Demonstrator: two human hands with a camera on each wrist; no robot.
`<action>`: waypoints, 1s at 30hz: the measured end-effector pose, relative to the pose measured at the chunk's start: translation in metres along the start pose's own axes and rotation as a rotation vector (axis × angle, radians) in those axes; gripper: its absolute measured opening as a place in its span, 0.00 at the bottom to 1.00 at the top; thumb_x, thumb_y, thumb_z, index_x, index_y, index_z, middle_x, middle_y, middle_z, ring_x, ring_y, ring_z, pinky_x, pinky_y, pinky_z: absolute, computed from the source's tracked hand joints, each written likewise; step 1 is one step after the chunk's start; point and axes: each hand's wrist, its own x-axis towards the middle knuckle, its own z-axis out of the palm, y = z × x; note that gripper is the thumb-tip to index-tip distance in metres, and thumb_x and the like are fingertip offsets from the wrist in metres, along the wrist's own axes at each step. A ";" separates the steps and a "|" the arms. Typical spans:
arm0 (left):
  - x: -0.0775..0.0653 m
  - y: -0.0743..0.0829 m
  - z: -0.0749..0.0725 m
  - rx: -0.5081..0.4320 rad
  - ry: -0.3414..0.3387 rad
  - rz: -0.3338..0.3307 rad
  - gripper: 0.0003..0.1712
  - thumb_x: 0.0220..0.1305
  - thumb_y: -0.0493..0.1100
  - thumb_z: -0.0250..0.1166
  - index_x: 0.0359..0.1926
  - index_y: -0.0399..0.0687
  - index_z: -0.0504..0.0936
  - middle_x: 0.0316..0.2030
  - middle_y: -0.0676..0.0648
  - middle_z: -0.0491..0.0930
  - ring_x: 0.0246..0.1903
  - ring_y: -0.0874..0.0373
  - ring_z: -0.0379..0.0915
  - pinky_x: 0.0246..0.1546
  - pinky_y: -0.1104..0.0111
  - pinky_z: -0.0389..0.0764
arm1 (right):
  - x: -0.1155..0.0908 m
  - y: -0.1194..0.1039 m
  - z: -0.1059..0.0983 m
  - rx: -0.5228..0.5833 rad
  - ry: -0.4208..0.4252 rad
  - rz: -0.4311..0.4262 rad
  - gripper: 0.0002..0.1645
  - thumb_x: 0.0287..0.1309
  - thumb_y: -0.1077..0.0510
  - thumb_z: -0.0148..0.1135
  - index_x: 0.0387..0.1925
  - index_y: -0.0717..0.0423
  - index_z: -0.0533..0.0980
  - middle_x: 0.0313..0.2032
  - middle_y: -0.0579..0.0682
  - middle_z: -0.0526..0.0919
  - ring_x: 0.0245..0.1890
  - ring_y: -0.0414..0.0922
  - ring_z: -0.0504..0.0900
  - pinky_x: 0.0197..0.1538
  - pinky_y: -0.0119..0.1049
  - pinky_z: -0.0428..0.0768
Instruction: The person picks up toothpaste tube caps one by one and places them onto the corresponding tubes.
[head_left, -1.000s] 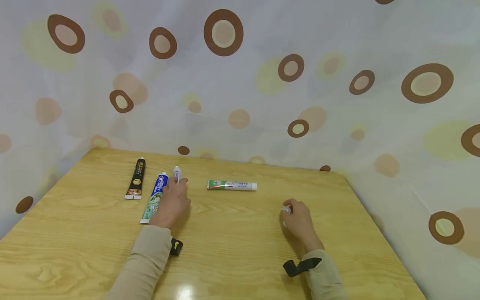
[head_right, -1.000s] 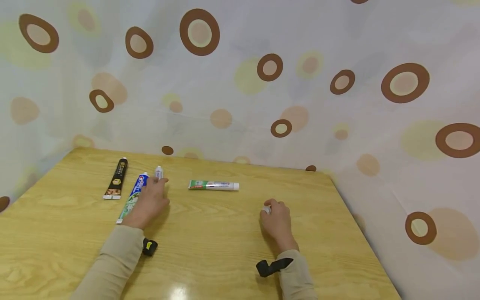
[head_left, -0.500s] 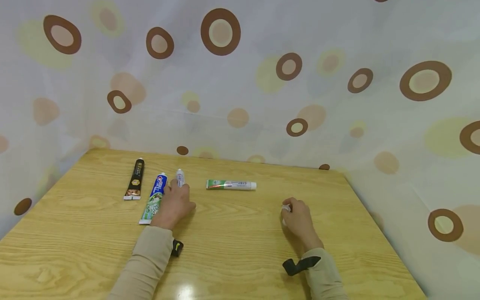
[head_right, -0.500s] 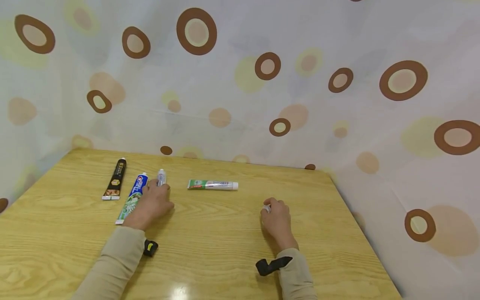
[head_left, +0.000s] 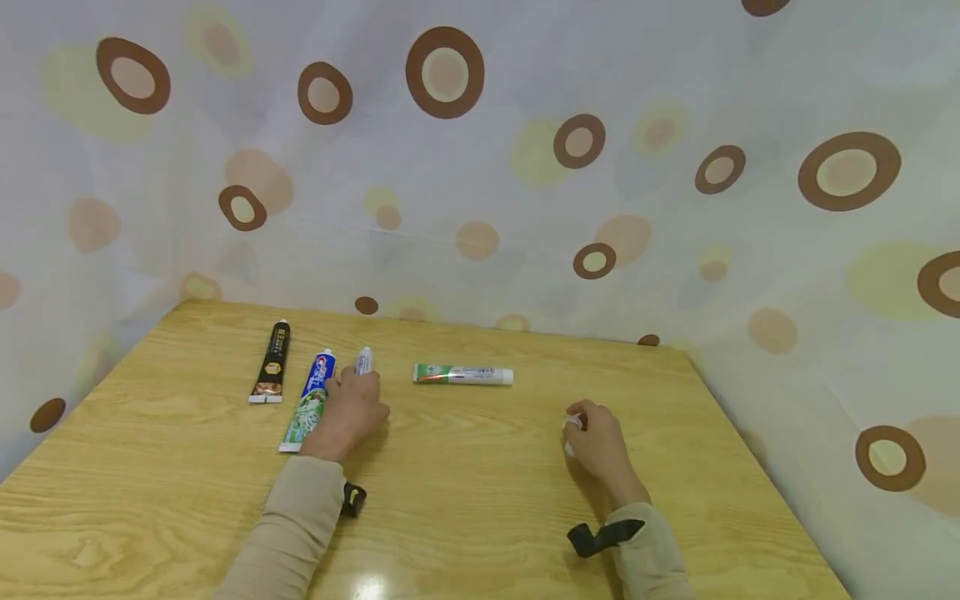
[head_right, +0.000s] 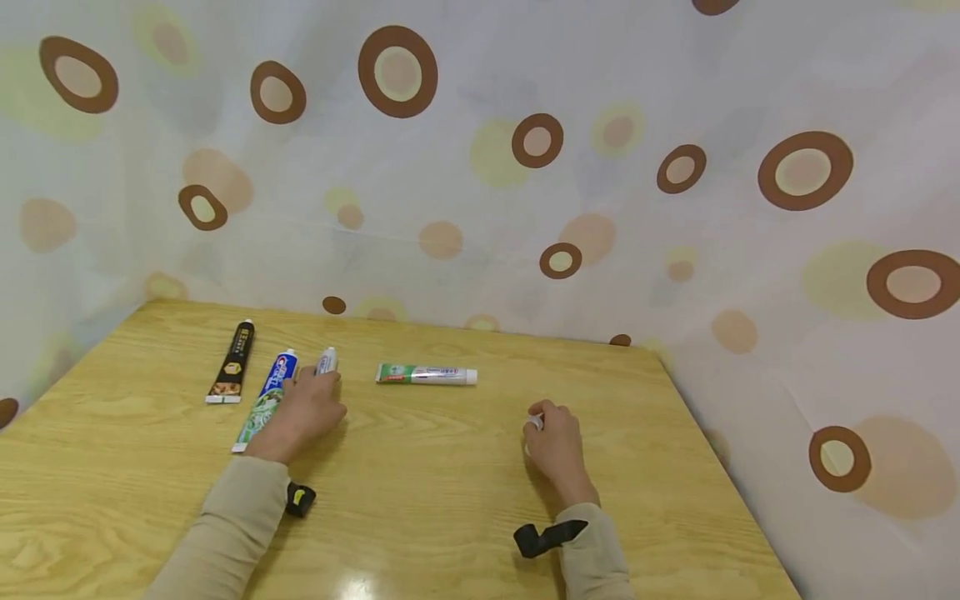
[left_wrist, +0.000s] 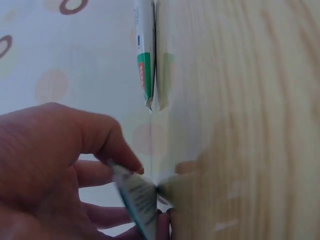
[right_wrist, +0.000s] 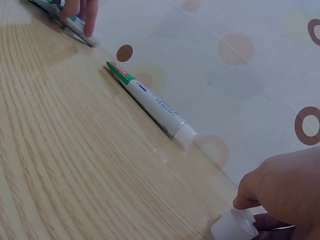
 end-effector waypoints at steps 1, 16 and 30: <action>0.001 0.000 0.000 -0.011 -0.001 -0.008 0.17 0.60 0.37 0.62 0.47 0.29 0.79 0.48 0.24 0.74 0.50 0.33 0.68 0.51 0.42 0.64 | -0.001 0.000 0.000 0.005 -0.005 0.004 0.15 0.61 0.65 0.55 0.48 0.67 0.78 0.37 0.60 0.80 0.37 0.51 0.75 0.38 0.39 0.75; 0.006 -0.006 -0.002 -0.116 0.157 0.044 0.21 0.66 0.34 0.61 0.59 0.33 0.79 0.53 0.29 0.80 0.53 0.34 0.76 0.51 0.45 0.73 | -0.001 0.000 -0.003 0.100 -0.020 0.051 0.18 0.67 0.63 0.51 0.54 0.68 0.75 0.42 0.61 0.77 0.40 0.50 0.75 0.38 0.35 0.75; 0.006 -0.007 -0.010 -0.262 0.322 0.090 0.21 0.66 0.29 0.56 0.60 0.35 0.79 0.59 0.26 0.75 0.59 0.31 0.71 0.60 0.42 0.70 | 0.000 -0.008 -0.007 0.114 0.089 0.005 0.19 0.70 0.61 0.51 0.56 0.66 0.76 0.48 0.61 0.76 0.48 0.53 0.75 0.49 0.43 0.74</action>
